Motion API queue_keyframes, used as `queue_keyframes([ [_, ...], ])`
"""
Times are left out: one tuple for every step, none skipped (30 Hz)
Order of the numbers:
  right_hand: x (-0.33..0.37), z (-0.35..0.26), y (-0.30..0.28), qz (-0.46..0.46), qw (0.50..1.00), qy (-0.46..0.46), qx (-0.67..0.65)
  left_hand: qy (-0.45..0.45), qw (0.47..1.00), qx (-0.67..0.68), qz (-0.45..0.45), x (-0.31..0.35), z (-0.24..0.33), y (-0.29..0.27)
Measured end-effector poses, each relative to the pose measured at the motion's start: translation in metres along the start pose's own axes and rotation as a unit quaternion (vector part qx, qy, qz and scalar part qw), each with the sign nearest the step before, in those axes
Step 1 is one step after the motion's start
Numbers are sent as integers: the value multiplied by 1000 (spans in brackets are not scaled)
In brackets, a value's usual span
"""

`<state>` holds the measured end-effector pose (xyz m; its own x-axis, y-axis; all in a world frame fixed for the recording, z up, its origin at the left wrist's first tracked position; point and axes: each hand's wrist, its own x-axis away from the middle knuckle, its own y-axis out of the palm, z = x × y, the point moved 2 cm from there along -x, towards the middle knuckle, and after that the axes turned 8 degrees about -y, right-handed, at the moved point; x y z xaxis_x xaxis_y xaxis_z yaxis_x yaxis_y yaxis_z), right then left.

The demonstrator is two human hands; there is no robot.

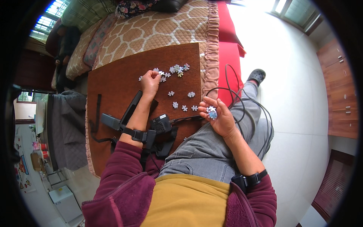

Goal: The person sits on the floor and assembles white puzzle pieces by hand, picking up pieces, aligning edges, and connecting them into small clusters on a brown mat.

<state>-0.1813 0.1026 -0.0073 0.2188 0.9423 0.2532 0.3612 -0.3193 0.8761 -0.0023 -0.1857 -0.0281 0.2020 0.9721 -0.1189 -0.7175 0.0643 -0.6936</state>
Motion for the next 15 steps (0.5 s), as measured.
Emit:
queue_keyframes([
  [0,0,0,-2,1000,0,-1,-8,999,41,-15,-1,-1,-3],
  [0,0,0,-4,1000,0,-3,-17,996,81,-29,-1,-1,-8],
  [0,0,0,-5,1000,-1,-3,-56,991,111,-55,0,2,-10],
  [0,0,-1,-9,1000,0,-7,-70,975,200,-70,4,7,-13],
  [0,0,-1,-11,1000,0,-9,-114,950,276,-97,11,12,-17],
  [0,0,-1,-14,1000,-1,-12,-144,914,358,-123,20,18,-20],
  [0,0,-2,-18,1000,0,-13,-162,890,404,-135,30,25,-21],
  [0,0,-2,-23,1000,1,-14,-186,889,380,-174,40,29,-25],
  [-1,0,-3,-28,999,2,-15,-188,885,367,-214,50,34,-28],
  [0,0,-3,-26,1000,1,-13,-189,881,353,-253,60,37,-32],
  [0,0,-3,-24,1000,-1,-11,-191,872,358,-274,72,40,-33],
  [1,1,-3,-26,1000,-2,-13,-201,868,351,-289,81,42,-33],
  [1,1,-4,-24,1000,-3,-10,-202,855,365,-307,89,44,-33],
  [1,1,-4,-25,1000,-3,-11,-210,843,375,-324,97,45,-33],
  [0,1,-4,-26,1000,-3,-13,-212,836,377,-338,103,45,-35],
])
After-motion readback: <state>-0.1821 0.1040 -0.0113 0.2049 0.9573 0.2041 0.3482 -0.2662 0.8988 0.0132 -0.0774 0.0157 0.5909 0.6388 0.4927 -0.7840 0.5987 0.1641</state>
